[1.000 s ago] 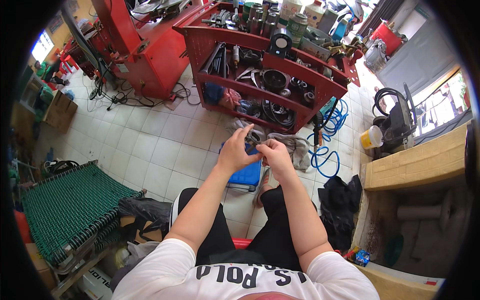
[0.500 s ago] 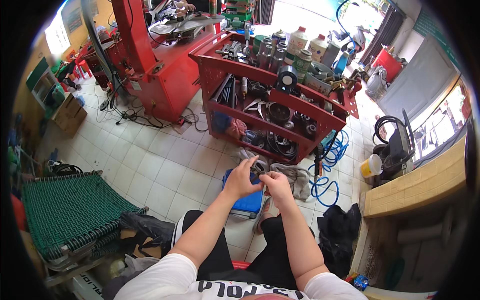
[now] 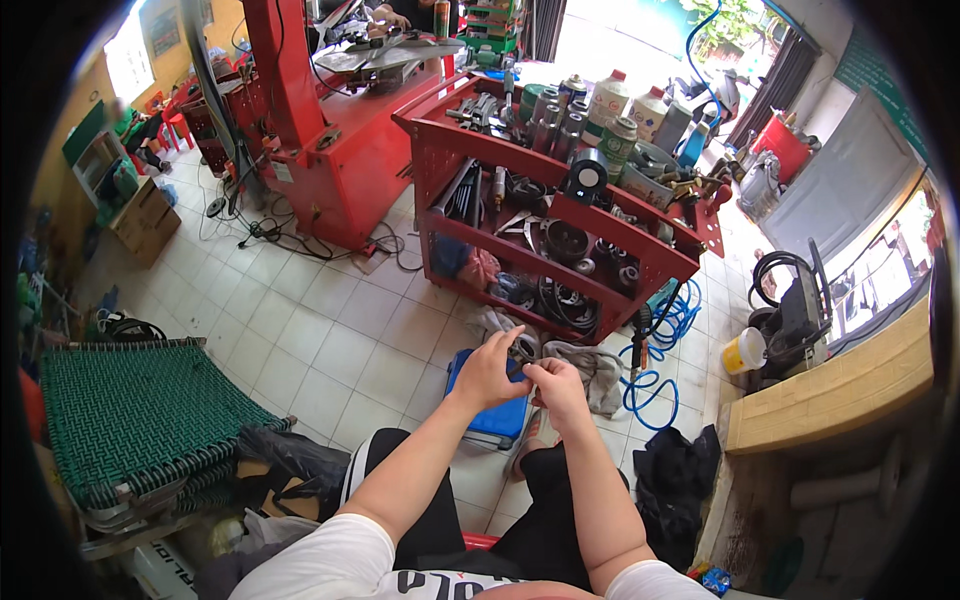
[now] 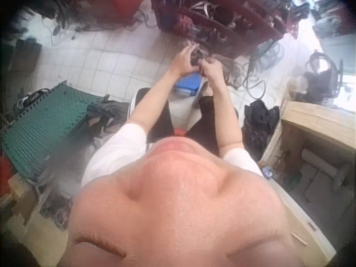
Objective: The person cleans a carburetor by hand and using a tool. The person handles the carburetor, uses a small brush to clean the internal and external parts, and moves a cloth to wipe the components.
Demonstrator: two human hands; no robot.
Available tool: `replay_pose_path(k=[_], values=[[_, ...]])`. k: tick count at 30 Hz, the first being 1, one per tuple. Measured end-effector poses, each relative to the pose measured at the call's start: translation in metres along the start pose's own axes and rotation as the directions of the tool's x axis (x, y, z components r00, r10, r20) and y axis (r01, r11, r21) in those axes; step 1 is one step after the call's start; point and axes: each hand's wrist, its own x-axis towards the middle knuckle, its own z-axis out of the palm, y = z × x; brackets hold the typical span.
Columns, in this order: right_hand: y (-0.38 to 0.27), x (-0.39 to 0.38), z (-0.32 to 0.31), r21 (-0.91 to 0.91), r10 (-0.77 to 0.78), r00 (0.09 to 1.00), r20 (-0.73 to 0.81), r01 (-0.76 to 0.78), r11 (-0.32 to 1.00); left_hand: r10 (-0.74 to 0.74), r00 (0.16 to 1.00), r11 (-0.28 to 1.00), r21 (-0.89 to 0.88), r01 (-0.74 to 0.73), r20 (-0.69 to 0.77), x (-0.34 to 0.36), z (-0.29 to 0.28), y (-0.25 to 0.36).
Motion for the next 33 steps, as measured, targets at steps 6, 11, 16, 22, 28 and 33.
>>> replay_pose_path(k=[6,11,16,22,28,33], values=[[0.005,0.007,-0.004,0.003,0.041,0.999,0.001,-0.041,0.999,-0.007,1.000,1.000,-0.004,0.007,-0.004,0.002,0.005,-0.002],[0.011,0.009,0.001,-0.022,-0.045,0.998,-0.044,0.044,0.999,0.034,0.999,0.999,-0.010,-0.035,-0.004,0.003,0.003,-0.003],[0.007,0.010,-0.007,0.048,0.082,0.997,0.002,-0.082,0.995,-0.003,1.000,1.000,-0.001,0.003,0.009,0.003,0.001,0.002],[0.013,0.010,-0.001,0.003,-0.024,0.999,-0.041,0.024,1.000,0.000,1.000,1.000,0.006,0.000,0.012,0.003,0.001,0.002],[0.009,0.010,-0.004,0.060,0.097,0.995,0.006,-0.098,0.993,0.057,0.997,0.997,0.051,-0.054,-0.058,0.001,0.006,-0.006],[0.014,0.011,-0.001,-0.004,0.013,1.000,-0.027,-0.013,1.000,0.043,0.998,0.999,0.035,-0.041,-0.050,0.001,0.007,-0.006]])
